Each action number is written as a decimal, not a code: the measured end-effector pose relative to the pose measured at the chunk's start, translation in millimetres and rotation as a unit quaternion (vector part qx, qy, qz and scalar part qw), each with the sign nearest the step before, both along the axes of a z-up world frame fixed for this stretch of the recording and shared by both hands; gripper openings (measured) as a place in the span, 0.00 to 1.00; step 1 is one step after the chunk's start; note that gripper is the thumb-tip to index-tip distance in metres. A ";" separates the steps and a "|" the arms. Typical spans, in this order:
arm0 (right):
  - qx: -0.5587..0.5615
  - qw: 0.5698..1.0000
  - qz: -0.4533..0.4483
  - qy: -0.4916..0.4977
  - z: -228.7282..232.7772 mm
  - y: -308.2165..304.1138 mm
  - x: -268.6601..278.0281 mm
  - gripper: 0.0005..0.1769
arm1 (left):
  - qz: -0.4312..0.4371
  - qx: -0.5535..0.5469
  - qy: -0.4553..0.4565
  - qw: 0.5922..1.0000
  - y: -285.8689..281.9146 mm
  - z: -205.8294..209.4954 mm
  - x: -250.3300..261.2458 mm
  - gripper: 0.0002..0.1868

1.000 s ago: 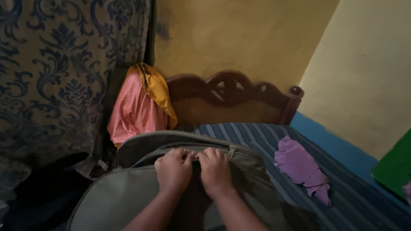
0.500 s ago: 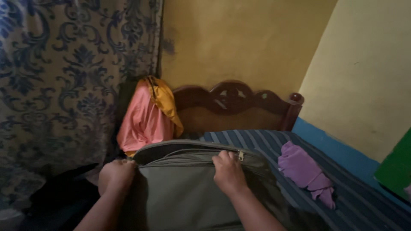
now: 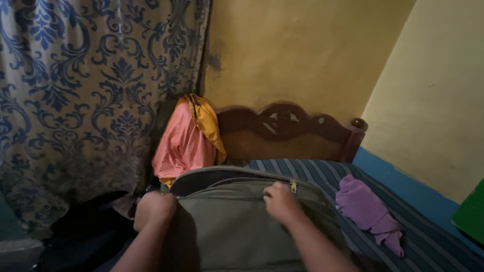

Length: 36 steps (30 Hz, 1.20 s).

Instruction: The person places toiletries, a bottle, and folded clothes into a bag and then zips it shut.

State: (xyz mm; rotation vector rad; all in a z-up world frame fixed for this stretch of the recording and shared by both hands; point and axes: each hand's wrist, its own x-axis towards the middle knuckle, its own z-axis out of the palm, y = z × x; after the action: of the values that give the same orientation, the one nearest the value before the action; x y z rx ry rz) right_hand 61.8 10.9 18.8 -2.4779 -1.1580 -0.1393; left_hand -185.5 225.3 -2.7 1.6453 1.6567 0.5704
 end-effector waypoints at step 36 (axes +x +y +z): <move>0.111 0.980 -0.109 -0.124 -27.2 -39.5 73.3 0.05 | -0.408 0.027 0.161 0.898 -167.1 77.3 211.5 0.43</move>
State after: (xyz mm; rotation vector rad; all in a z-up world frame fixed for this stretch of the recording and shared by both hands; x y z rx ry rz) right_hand 135.1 -28.6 -8.3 -2.4274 -0.9008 -0.6204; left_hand 26.0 58.2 74.6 2.3474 0.9831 -0.0903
